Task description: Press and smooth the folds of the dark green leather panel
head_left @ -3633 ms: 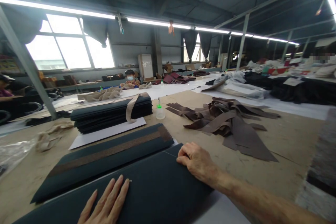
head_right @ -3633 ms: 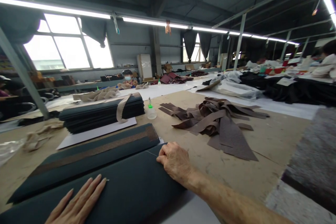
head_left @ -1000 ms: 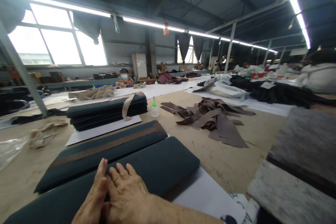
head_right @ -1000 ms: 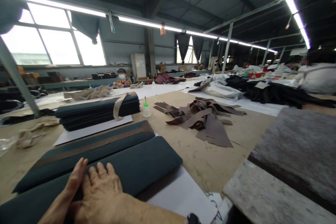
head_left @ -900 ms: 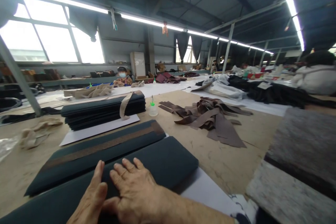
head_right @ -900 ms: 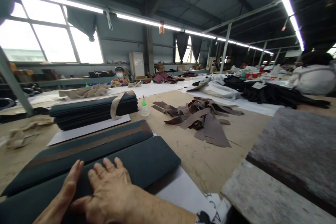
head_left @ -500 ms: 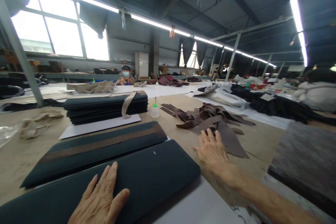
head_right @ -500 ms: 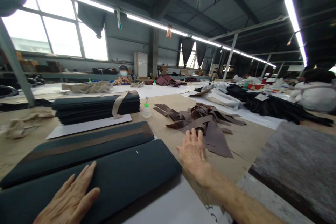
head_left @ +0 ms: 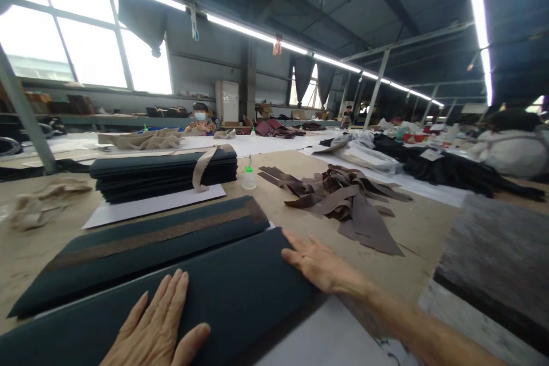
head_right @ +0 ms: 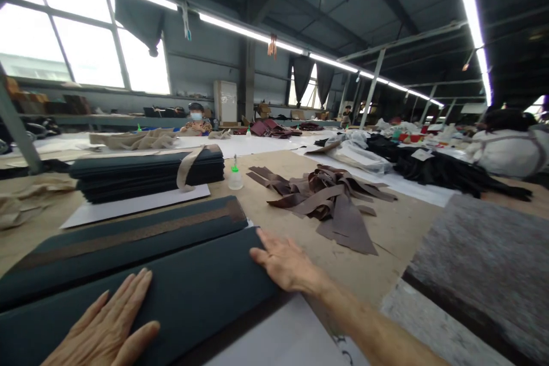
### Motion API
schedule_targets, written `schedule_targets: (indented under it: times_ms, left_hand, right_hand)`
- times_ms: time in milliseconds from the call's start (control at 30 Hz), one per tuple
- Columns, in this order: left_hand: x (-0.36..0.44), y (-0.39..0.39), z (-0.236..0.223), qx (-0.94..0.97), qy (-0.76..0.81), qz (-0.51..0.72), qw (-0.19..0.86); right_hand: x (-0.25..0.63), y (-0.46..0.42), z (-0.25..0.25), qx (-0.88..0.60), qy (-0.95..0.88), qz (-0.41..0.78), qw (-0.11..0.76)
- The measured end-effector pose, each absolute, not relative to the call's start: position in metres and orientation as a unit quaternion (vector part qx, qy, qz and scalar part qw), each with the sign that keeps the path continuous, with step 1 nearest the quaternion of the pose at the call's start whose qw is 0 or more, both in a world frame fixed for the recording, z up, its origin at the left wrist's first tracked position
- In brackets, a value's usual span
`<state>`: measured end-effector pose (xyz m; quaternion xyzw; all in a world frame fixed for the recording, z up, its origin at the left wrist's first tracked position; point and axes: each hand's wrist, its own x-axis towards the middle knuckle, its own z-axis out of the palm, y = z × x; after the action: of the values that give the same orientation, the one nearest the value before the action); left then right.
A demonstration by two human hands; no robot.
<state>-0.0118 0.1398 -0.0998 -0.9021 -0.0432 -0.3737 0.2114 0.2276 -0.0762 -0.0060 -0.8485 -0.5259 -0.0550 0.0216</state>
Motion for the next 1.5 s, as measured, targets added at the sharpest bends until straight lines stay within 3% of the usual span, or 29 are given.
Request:
schedule_targets:
  times_ms: [200,300,467,567,633,700,800,900,1033,1233,1333,1500]
  left_hand:
    - [-0.012,0.121,-0.058,-0.892,0.029,-0.350,0.285]
    - [-0.012,0.114,-0.044,-0.888,0.056,-0.329,0.317]
    - [-0.015,0.119,-0.055,-0.899,0.057,-0.314,0.301]
    - [-0.019,0.119,-0.054,-0.909,0.057,-0.312,0.271]
    - [-0.021,0.115,-0.050,-0.918,0.055,-0.305,0.248]
    - [-0.023,0.112,-0.047,-0.927,0.043,-0.298,0.225]
    - [-0.024,0.111,-0.050,-0.937,0.029,-0.287,0.196]
    - [-0.023,0.112,-0.054,-0.948,-0.003,-0.255,0.191]
    - [-0.020,0.108,-0.048,-0.960,-0.045,-0.203,0.188]
    - [-0.013,0.098,-0.039,-0.973,-0.178,-0.118,0.088]
    - [-0.014,0.093,-0.034,-0.968,-0.215,-0.119,0.051]
    - [-0.029,0.088,-0.028,-0.987,-0.117,-0.095,0.048]
  right_hand:
    - [0.235,-0.096,0.012,-0.882,-0.425,-0.205,0.000]
    - [0.180,-0.066,0.007,-0.825,-0.538,-0.174,0.021]
    - [0.118,-0.030,-0.017,-0.684,-0.710,-0.078,0.152]
    - [0.146,-0.048,-0.024,-0.711,-0.694,-0.065,0.091]
    - [0.186,-0.073,-0.023,-0.764,-0.634,-0.118,0.012]
    - [0.227,-0.101,-0.018,-0.801,-0.579,-0.149,-0.009]
    - [0.258,-0.127,-0.006,-0.832,-0.502,-0.236,-0.003]
    - [0.238,-0.127,0.001,-0.801,-0.538,-0.262,0.014]
    - [0.187,-0.109,0.002,-0.702,-0.687,-0.181,0.040]
    - [0.169,-0.091,-0.006,-0.689,-0.715,-0.114,0.011]
    - [0.169,-0.078,-0.019,-0.655,-0.739,-0.155,0.001]
    - [0.181,-0.061,-0.041,-0.589,-0.749,-0.302,0.039]
